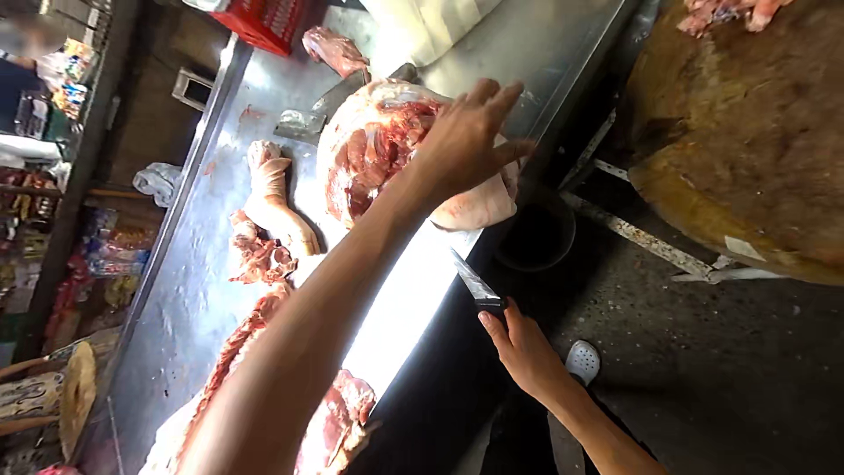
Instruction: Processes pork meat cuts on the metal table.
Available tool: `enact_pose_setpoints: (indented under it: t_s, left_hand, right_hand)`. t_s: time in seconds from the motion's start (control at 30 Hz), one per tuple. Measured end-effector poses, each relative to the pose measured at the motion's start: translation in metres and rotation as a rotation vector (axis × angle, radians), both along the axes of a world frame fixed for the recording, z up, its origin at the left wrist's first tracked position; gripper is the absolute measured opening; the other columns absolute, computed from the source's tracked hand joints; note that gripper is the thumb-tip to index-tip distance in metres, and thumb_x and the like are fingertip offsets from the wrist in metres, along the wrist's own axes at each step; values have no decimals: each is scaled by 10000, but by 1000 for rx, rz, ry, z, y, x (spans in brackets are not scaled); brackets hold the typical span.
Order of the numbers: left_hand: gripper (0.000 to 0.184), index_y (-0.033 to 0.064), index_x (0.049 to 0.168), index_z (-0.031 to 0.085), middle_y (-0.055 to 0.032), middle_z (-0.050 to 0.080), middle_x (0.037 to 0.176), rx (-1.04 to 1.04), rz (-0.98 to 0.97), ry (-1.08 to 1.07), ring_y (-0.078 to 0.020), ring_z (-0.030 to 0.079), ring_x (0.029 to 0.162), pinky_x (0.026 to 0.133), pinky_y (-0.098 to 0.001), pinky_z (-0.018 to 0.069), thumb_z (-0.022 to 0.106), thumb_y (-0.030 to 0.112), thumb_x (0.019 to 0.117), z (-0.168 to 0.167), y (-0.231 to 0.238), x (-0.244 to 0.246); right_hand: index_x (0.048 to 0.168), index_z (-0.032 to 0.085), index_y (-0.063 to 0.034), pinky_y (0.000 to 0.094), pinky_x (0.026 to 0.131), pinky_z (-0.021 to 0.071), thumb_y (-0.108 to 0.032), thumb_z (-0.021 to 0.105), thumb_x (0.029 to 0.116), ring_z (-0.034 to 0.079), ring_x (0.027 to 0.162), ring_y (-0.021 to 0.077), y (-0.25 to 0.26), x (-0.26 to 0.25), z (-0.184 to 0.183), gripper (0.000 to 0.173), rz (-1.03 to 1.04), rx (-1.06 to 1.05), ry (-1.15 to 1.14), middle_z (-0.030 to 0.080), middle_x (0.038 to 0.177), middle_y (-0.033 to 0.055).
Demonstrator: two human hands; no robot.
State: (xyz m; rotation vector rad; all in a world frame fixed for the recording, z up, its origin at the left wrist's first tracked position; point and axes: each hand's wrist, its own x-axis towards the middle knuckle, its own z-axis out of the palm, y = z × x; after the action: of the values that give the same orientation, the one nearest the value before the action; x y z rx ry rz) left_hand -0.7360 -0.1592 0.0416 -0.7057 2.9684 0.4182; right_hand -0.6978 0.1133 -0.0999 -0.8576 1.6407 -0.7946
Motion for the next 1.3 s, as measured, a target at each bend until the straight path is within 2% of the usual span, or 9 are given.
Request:
enact_pose_setpoints:
  t_s: [0.1,0.2,0.23,0.3,0.37,0.47,0.8,1.13,1.3]
  left_hand:
    - [522,7,1484,462,-147,525,1492,-142,257,465,-213,525,1373,1152,-388,455,591,152,999,44,29,117]
    - [941,-39,1567,318,-264,279,1644,-311,412,324,-438,226,1539,1231,-657,164,776,326,830,-42,35,216]
    - [1002,-62,1542,366,-297,305,1623,-314,361,291,-504,210,1528,1205,-729,101,815,441,800,-75,33,222]
    - [980,-46,1468,492,-273,477,1526,-369,264,311,-492,367,1461,1188,-723,160,777,602,789,-111,21,201]
    - [857,-4,1334,620,-221,650,1328,-425,220,370,-424,587,1267,1124,-641,356,804,585,740,-114,3,170]
    - [750,45,1278,672,-151,729,1134,-425,160,402,-346,684,1048,945,-533,518,835,511,713,-111,-17,154]
    - [769,189,1431,609,-112,720,917,-255,84,295,-327,703,834,730,-522,559,775,484,740,-98,-23,140]
    - [697,184,1440,606,-131,742,995,-123,84,183,-328,719,907,780,-536,559,777,422,807,-78,-21,120]
    - [687,214,1458,590,-135,740,1031,-71,120,118,-342,713,929,792,-556,552,764,451,837,-76,-19,118]
  right_hand:
    - [1363,531,-12,440,651,595,-515,453,1064,664,637,214,2,5,-1,591,-51,-7,-64,654,764,77]
    - [1319,548,-29,381,580,595,-491,455,1067,635,559,169,-3,8,4,534,-128,-27,-128,623,710,42]
    - [1292,557,-41,356,542,590,-479,455,1066,621,522,151,-4,10,7,504,-158,-37,-155,612,679,25]
    - [1242,552,-24,328,498,574,-423,452,1071,595,481,131,-3,15,19,446,-210,-50,-230,592,641,9]
    - [1217,545,19,328,507,577,-341,459,1077,597,488,123,4,22,23,396,-260,-81,-273,600,650,10]
    - [1215,526,50,320,580,599,-273,468,1085,634,573,110,16,37,18,353,-296,-144,-287,630,730,11]
    - [1174,499,36,281,523,563,-231,422,1096,582,527,73,19,78,32,288,-506,-132,-228,592,710,-18]
    - [1191,478,-14,294,461,568,-314,385,1109,583,476,114,-12,65,59,324,-590,-6,-350,585,680,0]
    - [1193,488,-53,275,417,545,-367,392,1094,549,436,114,-52,34,40,343,-562,-114,-329,562,667,0]
